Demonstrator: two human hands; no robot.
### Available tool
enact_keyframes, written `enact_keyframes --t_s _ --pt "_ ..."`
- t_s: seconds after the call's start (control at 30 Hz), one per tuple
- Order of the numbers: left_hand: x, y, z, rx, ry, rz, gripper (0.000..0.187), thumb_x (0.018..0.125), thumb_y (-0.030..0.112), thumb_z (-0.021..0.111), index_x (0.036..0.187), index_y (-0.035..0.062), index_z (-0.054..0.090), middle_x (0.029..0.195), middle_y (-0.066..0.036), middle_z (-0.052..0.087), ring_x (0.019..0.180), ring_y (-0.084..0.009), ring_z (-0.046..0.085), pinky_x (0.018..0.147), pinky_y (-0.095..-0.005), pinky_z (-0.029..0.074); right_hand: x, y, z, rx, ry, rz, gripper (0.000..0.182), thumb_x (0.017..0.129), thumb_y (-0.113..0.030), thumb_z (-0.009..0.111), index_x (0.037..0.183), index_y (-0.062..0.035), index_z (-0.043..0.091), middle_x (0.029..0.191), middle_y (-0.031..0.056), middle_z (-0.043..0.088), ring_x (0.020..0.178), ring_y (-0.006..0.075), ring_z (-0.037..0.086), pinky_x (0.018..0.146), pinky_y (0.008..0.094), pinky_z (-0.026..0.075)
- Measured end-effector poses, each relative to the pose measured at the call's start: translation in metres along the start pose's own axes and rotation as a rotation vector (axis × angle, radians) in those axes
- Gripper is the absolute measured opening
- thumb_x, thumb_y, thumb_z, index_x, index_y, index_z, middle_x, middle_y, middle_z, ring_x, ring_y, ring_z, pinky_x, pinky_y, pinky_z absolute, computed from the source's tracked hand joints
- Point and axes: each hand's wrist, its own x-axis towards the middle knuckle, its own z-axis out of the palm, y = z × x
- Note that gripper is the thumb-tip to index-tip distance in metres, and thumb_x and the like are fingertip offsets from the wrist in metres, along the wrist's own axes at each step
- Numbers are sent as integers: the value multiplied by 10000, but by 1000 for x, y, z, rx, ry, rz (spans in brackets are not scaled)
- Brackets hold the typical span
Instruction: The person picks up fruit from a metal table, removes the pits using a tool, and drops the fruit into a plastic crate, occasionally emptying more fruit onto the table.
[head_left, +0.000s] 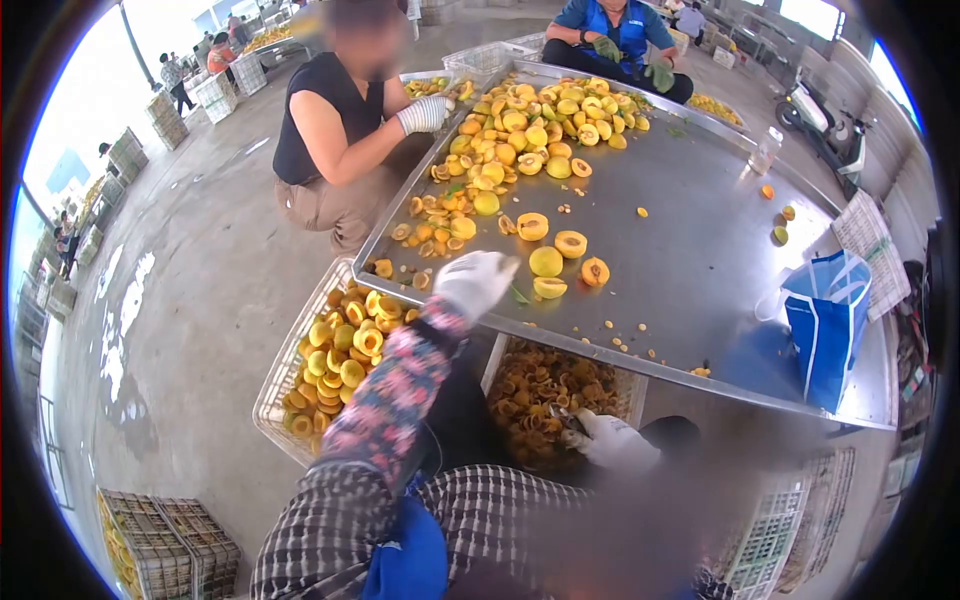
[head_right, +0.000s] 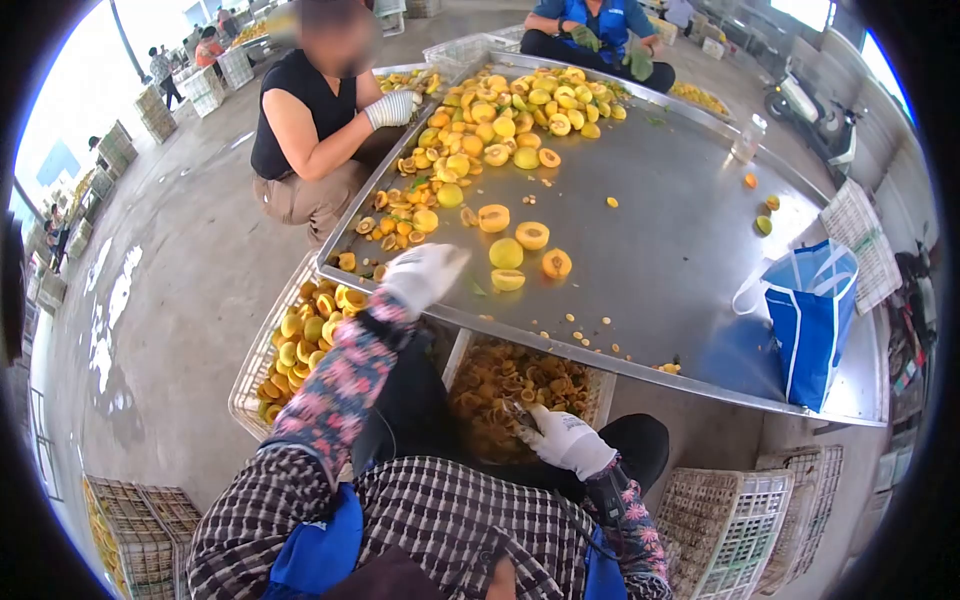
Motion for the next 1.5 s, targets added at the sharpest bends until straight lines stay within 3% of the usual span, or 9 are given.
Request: enact_keyframes --t_s 0.37,0.5,0.7,1.0,1.17,1.23,1.33,1.43,1.5 --pt "40 44 77 -140 -310 20 623 789 489 672 1167 -2 608 1142 -187 673 1069 -331 640 924 -399 489 -11 -4 2 -4 8 45 446 955 -409 553 1050 26 553 853 285 641 863 439 637 740 474 494" --pt "31 33 100 -1436 -152 -136 401 863 172 672 1212 8 563 1089 -129 648 1005 -220 645 850 -349 544 0 15 0 108 240 -138 415 958 -368 556 1137 7 542 827 272 634 845 433 644 699 463 500" --pt "-26 76 47 -2097 -270 -131 439 964 312 598 1287 35 491 1157 -132 600 1048 -265 612 901 -417 523 10 -39 -47 382 578 -260 312 962 -253 575 1114 9 501 791 235 622 754 416 637 635 426 485" --pt "-55 108 40 -1986 -71 -76 511 1026 483 420 1203 15 528 1115 -112 597 998 -235 601 900 -368 506 32 -68 -47 176 858 -325 196 956 -150 565 1034 -4 459 755 193 585 705 424 601 596 450 447" --pt "-59 111 32 -1982 -76 -97 456 1028 421 455 1216 15 542 1096 -85 602 985 -192 603 877 -321 509 31 -62 -64 315 1011 -403 250 953 -138 581 1138 4 489 765 143 605 635 275 604 625 379 493" --pt "-59 113 36 -1953 -76 -81 426 1025 396 472 1206 22 564 1064 -59 613 964 -154 601 848 -292 504 30 -70 -75 199 1052 -351 254 916 -157 621 1106 -24 517 829 200 650 722 408 643 619 444 508" --pt "-56 114 44 -1881 -50 -19 382 1013 386 511 1163 49 611 982 3 626 878 -70 577 775 -227 479 38 -73 -79 -59 1034 -357 237 901 -178 625 1076 -40 545 848 206 667 741 410 644 629 467 514" --pt "-55 108 55 -1941 -72 -37 479 1009 414 510 1274 16 540 1166 -89 618 1058 -220 599 945 -366 490 41 -70 -74 -104 995 -333 210 913 -199 630 1018 -30 564 768 177 644 678 334 659 616 414 515" --pt "-56 109 47 -2014 -98 -69 441 1016 408 491 1206 17 569 1073 -79 625 988 -189 601 873 -340 493 23 -72 -78 258 622 -360 238 890 -188 675 1023 -27 561 725 85 606 613 215 610 577 350 490"
